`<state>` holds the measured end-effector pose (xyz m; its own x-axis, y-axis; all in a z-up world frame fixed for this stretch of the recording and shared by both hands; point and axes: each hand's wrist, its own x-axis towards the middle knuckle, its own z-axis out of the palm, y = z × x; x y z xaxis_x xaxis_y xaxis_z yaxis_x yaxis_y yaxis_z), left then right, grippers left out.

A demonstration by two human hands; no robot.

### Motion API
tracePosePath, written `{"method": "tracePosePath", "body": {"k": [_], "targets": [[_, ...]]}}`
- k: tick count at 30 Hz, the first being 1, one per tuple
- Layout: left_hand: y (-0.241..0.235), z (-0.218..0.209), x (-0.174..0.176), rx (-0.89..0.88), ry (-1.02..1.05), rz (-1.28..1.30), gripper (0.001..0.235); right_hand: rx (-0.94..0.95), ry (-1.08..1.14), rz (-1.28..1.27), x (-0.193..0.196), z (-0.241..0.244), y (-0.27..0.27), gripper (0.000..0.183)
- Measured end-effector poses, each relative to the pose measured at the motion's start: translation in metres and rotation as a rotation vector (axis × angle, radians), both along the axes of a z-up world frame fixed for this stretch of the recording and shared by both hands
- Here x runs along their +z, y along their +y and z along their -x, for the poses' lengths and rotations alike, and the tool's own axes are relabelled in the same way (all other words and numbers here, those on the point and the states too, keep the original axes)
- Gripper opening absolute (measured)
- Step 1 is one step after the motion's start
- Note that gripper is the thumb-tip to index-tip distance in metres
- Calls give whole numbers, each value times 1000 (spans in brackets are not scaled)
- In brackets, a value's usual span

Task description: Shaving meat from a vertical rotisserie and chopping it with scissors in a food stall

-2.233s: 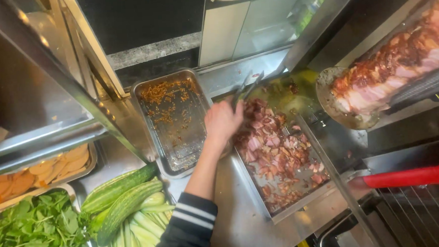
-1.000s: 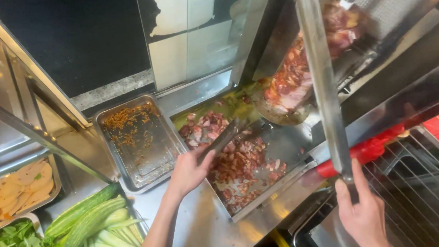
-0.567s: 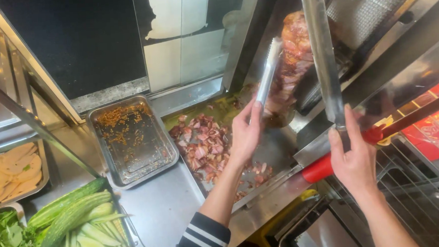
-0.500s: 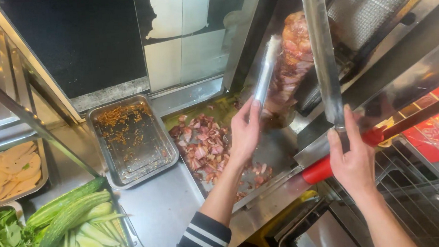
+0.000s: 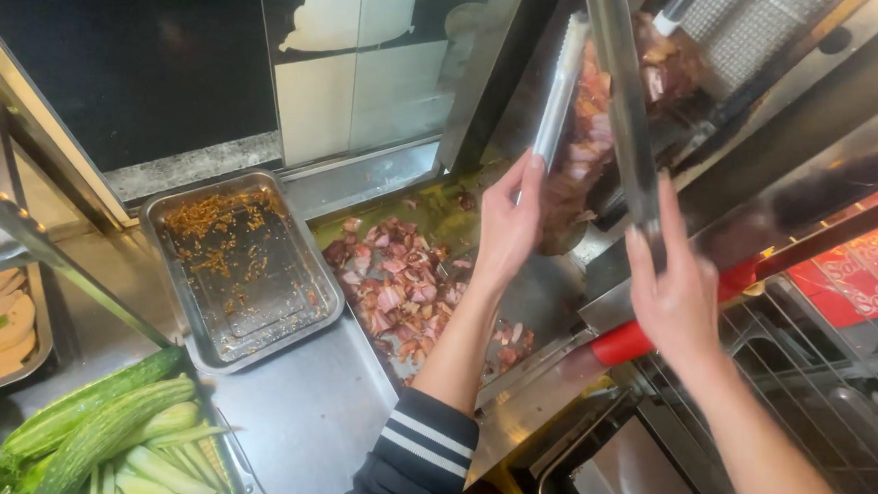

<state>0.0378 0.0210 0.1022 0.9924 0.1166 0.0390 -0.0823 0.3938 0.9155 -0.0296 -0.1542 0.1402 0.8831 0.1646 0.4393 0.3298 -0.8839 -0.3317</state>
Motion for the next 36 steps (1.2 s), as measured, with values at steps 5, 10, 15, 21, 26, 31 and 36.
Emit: {"method": "tracePosePath", "body": {"k": [5, 10, 15, 21, 26, 31, 36], "targets": [[-2, -10, -19, 48, -44, -5, 45, -35, -255, 108, -59, 4, -39, 59], [7, 2, -7, 33, -89, -11, 45, 41, -314, 120, -10, -4, -4, 58], [10, 5, -10, -5, -76, -7, 52, -99, -178, 140, -49, 7, -38, 61], [10, 9, -34, 105, -78, -123, 53, 159, -297, 85, -17, -14, 9, 61], [-6, 11, -49, 2, 154, -166, 66, -170, -15, 149, -91, 37, -81, 62], [-10, 18, -57, 74, 11, -95, 52, 55, -230, 114, -19, -29, 21, 60], [-1, 12, -63, 76, 5, -69, 48, -220, -27, 138, -72, 39, -32, 64]]}}
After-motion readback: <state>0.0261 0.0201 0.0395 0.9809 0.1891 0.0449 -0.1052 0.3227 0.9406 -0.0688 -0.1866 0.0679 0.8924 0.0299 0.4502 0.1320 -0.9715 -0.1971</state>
